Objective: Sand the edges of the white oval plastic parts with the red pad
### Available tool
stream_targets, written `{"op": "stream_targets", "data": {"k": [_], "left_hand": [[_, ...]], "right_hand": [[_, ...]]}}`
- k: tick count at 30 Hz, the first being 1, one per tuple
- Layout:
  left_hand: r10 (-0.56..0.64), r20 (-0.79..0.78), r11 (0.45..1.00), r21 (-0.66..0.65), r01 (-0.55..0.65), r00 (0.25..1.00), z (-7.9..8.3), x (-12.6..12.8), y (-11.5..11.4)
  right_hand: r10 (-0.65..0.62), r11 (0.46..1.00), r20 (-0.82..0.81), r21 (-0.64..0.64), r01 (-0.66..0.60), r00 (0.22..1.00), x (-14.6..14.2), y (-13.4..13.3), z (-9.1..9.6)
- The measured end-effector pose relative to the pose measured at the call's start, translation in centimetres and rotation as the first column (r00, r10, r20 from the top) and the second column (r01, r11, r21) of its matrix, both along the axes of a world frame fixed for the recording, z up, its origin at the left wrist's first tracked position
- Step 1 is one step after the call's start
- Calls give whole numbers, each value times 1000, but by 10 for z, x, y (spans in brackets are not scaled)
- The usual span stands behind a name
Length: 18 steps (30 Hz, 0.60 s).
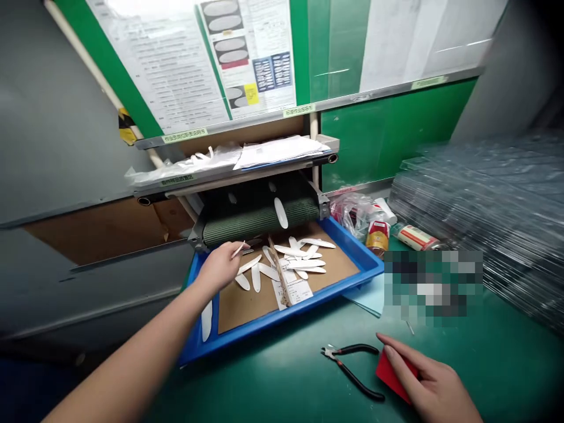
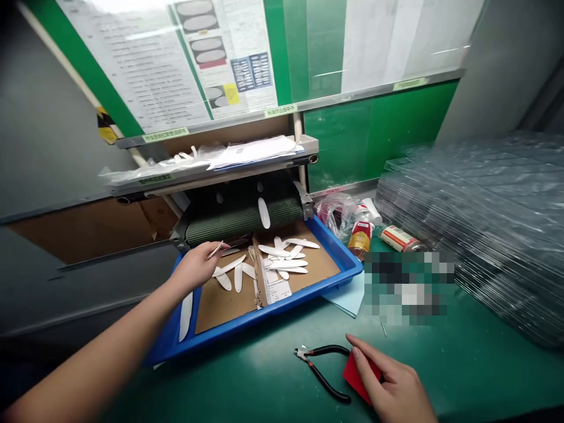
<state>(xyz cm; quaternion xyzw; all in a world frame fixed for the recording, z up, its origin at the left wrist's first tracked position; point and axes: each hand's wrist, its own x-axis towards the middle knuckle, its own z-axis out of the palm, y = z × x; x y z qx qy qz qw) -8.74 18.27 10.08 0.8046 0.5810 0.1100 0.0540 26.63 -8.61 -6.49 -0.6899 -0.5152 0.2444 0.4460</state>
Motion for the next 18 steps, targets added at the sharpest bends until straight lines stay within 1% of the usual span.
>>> {"op": "stream_targets", "data": {"k": [2,4,6,8,9,11,14,16,18], "left_hand": [[14,-142,998,-63,-23,990,-7,4,32],[10,-256,988,-145,-49,967,-19,12,51],[-4,-344,976,-205,-71,939,-29,19,60],[-24,-392,970,-233,-75,920,-33,24,62],[-31,-401,969,-237,-71,916,-32,25,62],[-33,-391,973,-224,-60,920,-25,25,62],[-16,-304,985,-169,-38,953,-6,19,53],[-12,-204,990,-139,-17,979,8,15,36],[-39,-95,989,-145,25,995,18,15,7]], "right_hand": [[-28,999,3,36,28,1000,-3,0,0],[-51,997,-3,58,51,999,-5,-1,1],[-50,997,-13,61,51,999,-6,-2,0],[-33,998,-18,55,34,999,-6,-4,-2],[-25,998,-19,55,26,1000,-7,-5,-3],[-10,998,-20,67,11,1000,-7,-6,-5],[-18,995,-32,102,21,999,-9,-7,-6],[-24,994,-51,108,30,998,-9,-5,-5],[-38,995,-92,88,47,995,-8,-3,0]]}}
